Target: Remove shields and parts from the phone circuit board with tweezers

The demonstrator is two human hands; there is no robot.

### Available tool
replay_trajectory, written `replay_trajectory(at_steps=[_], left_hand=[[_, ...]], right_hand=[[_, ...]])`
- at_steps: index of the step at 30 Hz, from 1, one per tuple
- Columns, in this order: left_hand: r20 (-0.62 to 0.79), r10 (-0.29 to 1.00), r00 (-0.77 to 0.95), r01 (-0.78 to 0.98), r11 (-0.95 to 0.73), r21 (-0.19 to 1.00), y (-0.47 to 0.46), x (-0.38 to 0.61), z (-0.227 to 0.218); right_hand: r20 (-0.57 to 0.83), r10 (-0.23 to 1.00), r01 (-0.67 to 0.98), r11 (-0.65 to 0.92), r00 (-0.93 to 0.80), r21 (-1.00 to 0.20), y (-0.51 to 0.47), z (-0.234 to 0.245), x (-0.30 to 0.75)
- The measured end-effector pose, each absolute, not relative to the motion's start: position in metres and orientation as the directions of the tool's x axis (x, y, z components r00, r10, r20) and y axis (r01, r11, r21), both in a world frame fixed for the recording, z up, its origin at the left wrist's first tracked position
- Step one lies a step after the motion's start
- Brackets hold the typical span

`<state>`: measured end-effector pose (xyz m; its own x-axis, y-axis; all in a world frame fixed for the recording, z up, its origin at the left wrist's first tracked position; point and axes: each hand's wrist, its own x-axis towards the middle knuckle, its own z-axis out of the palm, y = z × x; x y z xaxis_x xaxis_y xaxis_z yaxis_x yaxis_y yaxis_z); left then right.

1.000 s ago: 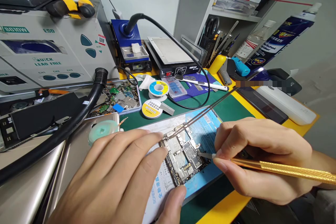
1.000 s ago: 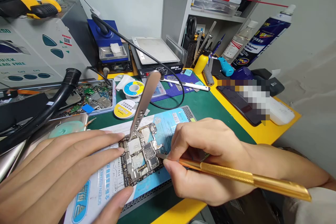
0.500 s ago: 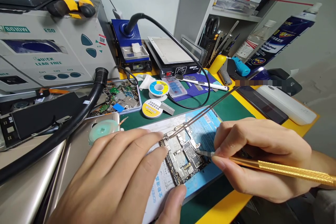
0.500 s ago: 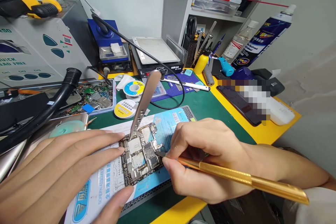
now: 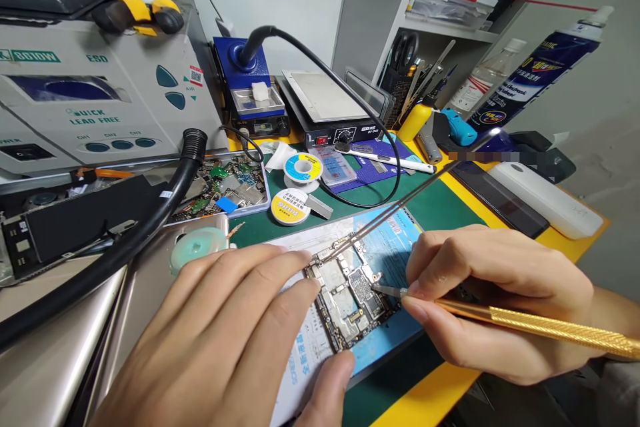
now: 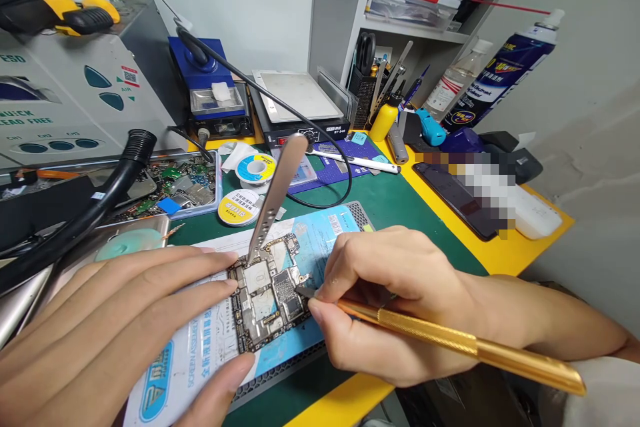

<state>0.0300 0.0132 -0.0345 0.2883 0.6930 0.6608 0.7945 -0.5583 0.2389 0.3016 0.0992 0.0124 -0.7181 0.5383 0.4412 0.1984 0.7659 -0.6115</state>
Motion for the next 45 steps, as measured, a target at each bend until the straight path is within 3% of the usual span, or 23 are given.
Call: replay_trajectory(at_steps=[6, 37, 45], left_hand=[[0.684, 0.694, 0.227, 0.841, -0.493, 0.221, 0.0054, 0.0267, -0.0389], [0.69, 0.677, 0.255, 0.819, -0.531, 0.217, 0.0058, 0.0264, -0.037], [0.689, 0.68, 0.248, 0.827, -0.52, 0.216, 0.0026, 0.0261, -0.0347]], right_hand=[[0.44, 0.533, 0.175, 0.757, -0.723, -0.629, 0.0975, 0.0128, 0.3015], [0.434, 0.512, 0.184, 0.777, -0.741, -0.602, 0.101, 0.0152, 0.2999], [0.445, 0.559, 0.229, 0.766, -0.7, -0.601, 0.0968, 0.0124, 0.2976]])
